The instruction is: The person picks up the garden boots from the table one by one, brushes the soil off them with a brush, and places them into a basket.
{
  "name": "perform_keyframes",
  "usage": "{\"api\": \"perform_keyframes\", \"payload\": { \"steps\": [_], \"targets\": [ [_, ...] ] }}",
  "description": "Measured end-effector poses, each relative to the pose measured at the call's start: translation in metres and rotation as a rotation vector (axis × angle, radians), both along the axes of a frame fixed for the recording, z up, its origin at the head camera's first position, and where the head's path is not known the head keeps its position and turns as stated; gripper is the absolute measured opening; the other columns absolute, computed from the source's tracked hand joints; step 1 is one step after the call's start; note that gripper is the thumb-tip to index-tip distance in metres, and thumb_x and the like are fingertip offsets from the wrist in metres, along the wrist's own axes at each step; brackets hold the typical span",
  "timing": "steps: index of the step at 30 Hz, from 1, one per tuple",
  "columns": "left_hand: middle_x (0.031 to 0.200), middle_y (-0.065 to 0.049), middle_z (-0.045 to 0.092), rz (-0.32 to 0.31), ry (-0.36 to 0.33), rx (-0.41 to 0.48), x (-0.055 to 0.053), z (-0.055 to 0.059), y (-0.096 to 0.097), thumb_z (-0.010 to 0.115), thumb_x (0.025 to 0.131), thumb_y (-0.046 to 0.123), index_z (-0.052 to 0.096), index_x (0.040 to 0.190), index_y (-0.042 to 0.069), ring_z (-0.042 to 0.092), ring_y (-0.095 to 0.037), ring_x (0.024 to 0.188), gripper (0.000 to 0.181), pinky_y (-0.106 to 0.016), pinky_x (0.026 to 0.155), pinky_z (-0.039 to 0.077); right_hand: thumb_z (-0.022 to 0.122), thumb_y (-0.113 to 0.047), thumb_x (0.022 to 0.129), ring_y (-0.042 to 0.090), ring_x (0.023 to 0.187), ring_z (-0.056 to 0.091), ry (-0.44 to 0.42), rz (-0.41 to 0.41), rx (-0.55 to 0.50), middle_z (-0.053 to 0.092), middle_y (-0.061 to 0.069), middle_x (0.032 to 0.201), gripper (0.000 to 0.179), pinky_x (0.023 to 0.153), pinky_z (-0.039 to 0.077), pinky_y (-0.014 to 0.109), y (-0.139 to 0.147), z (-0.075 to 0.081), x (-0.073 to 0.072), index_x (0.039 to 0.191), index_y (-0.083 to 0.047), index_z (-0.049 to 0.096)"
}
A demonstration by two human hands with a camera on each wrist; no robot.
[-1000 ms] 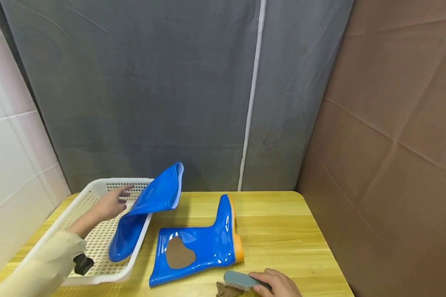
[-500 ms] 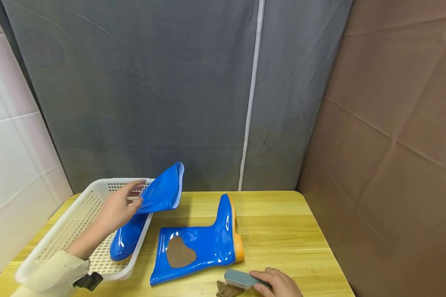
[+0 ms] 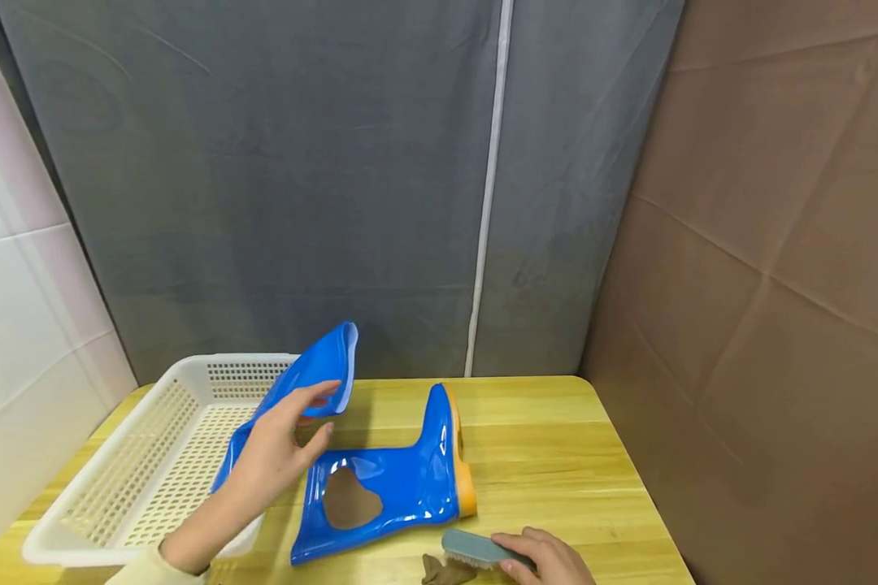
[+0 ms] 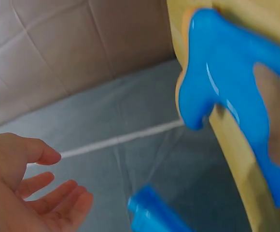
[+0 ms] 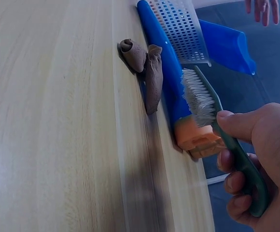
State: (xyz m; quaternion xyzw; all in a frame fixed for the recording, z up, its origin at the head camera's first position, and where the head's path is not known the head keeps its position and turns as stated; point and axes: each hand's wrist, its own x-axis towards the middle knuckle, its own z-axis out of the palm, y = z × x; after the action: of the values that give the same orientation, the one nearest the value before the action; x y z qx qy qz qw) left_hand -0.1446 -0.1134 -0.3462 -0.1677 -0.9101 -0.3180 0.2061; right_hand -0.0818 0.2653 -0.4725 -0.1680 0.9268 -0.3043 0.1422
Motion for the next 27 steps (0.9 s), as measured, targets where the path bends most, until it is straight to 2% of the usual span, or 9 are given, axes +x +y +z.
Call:
{"api": "perform_keyframes", "payload": {
  "steps": [3, 8, 11, 14, 16, 18, 21, 24, 27],
  "targets": [
    [0.125, -0.001, 0.067, 0.005, -0.017, -0.02, 0.011, -0.009, 0.015, 0.077, 0.084, 0.011, 0.059, 0.134, 0.018, 0.065, -0.02, 0.109, 0.054, -0.038, 0.087, 0.058, 0.055, -0.051, 0.097, -0.006, 0.073, 0.044, 0.005, -0.001, -0.003, 0.056, -0.018, 0.089, 0.046, 0.063, 0.036, 0.019, 0.0, 0.0, 0.0, 0.133, -0.025, 0.064],
    [0.123, 0.0, 0.067, 0.023, -0.063, -0.091, 0.025, -0.038, 0.037, 0.081, 0.08, 0.017, 0.062, 0.129, 0.021, 0.062, -0.017, 0.108, 0.052, -0.037, 0.087, 0.057, 0.055, -0.048, 0.098, -0.006, 0.071, 0.044, 0.024, 0.004, -0.025, 0.056, -0.017, 0.087, 0.045, 0.061, 0.035, 0.019, 0.001, -0.002, 0.001, 0.133, -0.021, 0.064],
    [0.113, 0.002, 0.066, 0.013, -0.152, -0.126, 0.034, -0.058, 0.045, 0.079, 0.082, 0.021, 0.062, 0.128, 0.022, 0.06, -0.012, 0.099, 0.049, -0.032, 0.079, 0.056, 0.055, -0.046, 0.098, -0.006, 0.07, 0.044, 0.034, 0.01, -0.035, 0.055, -0.017, 0.086, 0.045, 0.06, 0.035, 0.019, 0.001, -0.002, 0.002, 0.133, -0.02, 0.064],
    [0.101, 0.003, 0.063, -0.025, -0.262, -0.15, 0.041, -0.076, 0.05, 0.077, 0.084, 0.022, 0.062, 0.129, 0.02, 0.055, -0.01, 0.088, 0.047, -0.027, 0.07, 0.052, 0.055, -0.046, 0.099, -0.006, 0.071, 0.043, 0.035, 0.016, -0.04, 0.055, -0.018, 0.086, 0.044, 0.06, 0.035, 0.019, 0.001, -0.002, 0.002, 0.133, -0.02, 0.064],
    [0.099, 0.003, 0.061, -0.045, -0.339, -0.173, 0.044, -0.087, 0.052, 0.076, 0.086, 0.024, 0.061, 0.132, 0.02, 0.053, -0.01, 0.086, 0.049, -0.027, 0.069, 0.05, 0.055, -0.045, 0.099, -0.007, 0.071, 0.044, 0.039, 0.018, -0.037, 0.056, -0.018, 0.087, 0.044, 0.06, 0.035, 0.019, 0.002, -0.002, 0.002, 0.133, -0.02, 0.064],
    [0.102, 0.002, 0.061, -0.05, -0.377, -0.195, 0.046, -0.098, 0.053, 0.077, 0.085, 0.025, 0.061, 0.133, 0.021, 0.052, -0.013, 0.088, 0.05, -0.028, 0.068, 0.051, 0.055, -0.045, 0.099, -0.007, 0.071, 0.044, 0.038, 0.019, -0.034, 0.056, -0.018, 0.087, 0.044, 0.06, 0.035, 0.019, 0.003, -0.001, 0.002, 0.134, -0.02, 0.064],
    [0.109, 0.0, 0.061, -0.025, -0.379, -0.231, 0.047, -0.112, 0.053, 0.079, 0.083, 0.028, 0.063, 0.132, 0.021, 0.053, -0.016, 0.093, 0.052, -0.031, 0.071, 0.053, 0.055, -0.045, 0.099, -0.006, 0.07, 0.043, 0.035, 0.023, -0.033, 0.056, -0.017, 0.087, 0.044, 0.059, 0.035, 0.019, 0.004, -0.001, 0.002, 0.134, -0.019, 0.064],
    [0.109, -0.002, 0.061, 0.001, -0.323, -0.272, 0.048, -0.123, 0.051, 0.082, 0.079, 0.029, 0.065, 0.128, 0.019, 0.051, -0.019, 0.093, 0.053, -0.036, 0.073, 0.051, 0.055, -0.046, 0.099, -0.006, 0.071, 0.044, 0.027, 0.027, -0.032, 0.057, -0.018, 0.088, 0.045, 0.06, 0.035, 0.019, 0.004, 0.0, 0.002, 0.134, -0.019, 0.064],
    [0.114, -0.005, 0.06, 0.02, -0.291, -0.306, 0.047, -0.131, 0.05, 0.083, 0.077, 0.031, 0.065, 0.128, 0.018, 0.052, -0.023, 0.099, 0.056, -0.044, 0.081, 0.051, 0.055, -0.046, 0.098, -0.007, 0.072, 0.044, 0.02, 0.026, -0.028, 0.057, -0.018, 0.089, 0.045, 0.06, 0.035, 0.019, 0.005, 0.0, 0.002, 0.134, -0.019, 0.063]
  ]
}}
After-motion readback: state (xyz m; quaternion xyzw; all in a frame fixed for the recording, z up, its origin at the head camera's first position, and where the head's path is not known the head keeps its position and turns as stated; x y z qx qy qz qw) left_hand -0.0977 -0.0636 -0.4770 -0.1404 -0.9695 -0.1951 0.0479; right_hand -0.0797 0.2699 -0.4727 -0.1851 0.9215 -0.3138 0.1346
